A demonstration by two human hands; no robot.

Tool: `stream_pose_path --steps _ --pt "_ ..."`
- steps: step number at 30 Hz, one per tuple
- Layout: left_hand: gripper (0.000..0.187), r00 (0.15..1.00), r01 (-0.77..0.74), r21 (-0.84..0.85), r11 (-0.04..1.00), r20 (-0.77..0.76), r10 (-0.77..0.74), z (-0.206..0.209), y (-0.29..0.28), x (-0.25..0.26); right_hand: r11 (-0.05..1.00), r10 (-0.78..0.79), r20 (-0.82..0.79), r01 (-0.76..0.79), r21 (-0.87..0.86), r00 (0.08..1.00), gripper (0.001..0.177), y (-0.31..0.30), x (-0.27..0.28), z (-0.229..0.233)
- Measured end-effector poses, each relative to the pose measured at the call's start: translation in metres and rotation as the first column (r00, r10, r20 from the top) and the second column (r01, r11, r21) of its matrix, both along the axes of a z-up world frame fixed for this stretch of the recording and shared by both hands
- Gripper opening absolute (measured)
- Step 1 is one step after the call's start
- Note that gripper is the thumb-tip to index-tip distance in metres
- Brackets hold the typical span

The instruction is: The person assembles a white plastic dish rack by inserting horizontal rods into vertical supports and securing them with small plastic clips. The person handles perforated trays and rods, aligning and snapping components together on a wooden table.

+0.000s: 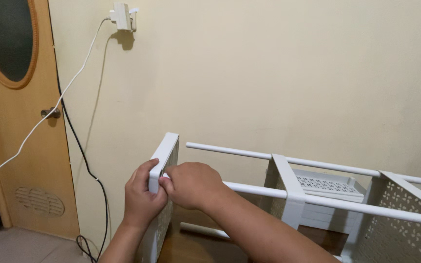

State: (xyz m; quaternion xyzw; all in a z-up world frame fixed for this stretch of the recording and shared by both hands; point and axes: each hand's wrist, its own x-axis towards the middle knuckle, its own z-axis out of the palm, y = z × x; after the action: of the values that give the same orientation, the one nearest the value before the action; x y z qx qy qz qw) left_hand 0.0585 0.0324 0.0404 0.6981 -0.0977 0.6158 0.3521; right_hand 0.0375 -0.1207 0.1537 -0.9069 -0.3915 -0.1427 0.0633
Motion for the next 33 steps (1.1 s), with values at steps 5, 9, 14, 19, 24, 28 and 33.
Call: stream_pose_path --steps 5,9,14,19,24,28,33 --pt "0.043 1.000 -0.018 -0.011 1.000 -0.016 0.018 0.001 0.004 -0.001 1.000 -0.019 -0.001 0.019 0.021 1.000 0.040 -0.001 -0.001 -0.003" --pt "0.041 1.000 -0.011 -0.012 1.000 0.014 0.011 0.001 0.003 -0.005 0.997 0.038 0.104 -0.044 0.060 0.994 0.035 -0.001 -0.001 -0.009" --pt "0.038 1.000 -0.019 -0.037 0.999 -0.016 0.018 0.001 0.000 -0.010 0.990 0.105 0.264 -0.125 0.061 0.959 0.025 -0.010 0.003 -0.023" --pt "0.037 0.999 0.002 -0.078 0.997 -0.048 -0.005 -0.001 0.000 -0.014 0.986 0.139 0.352 -0.162 0.038 0.926 0.020 -0.012 0.010 -0.030" --pt "0.039 1.000 -0.012 -0.063 0.998 -0.022 0.010 -0.009 -0.002 -0.014 0.989 0.122 0.337 -0.144 0.042 0.934 0.019 -0.015 0.015 -0.032" --pt "0.043 0.989 0.003 -0.101 0.995 -0.146 -0.018 -0.017 0.000 -0.010 0.993 0.096 0.315 -0.113 0.034 0.944 0.019 -0.017 0.016 -0.032" --pt "0.045 0.995 0.042 -0.126 0.991 -0.087 -0.053 -0.031 -0.004 -0.009 0.994 0.091 0.316 -0.106 0.032 0.944 0.015 -0.017 0.018 -0.032"
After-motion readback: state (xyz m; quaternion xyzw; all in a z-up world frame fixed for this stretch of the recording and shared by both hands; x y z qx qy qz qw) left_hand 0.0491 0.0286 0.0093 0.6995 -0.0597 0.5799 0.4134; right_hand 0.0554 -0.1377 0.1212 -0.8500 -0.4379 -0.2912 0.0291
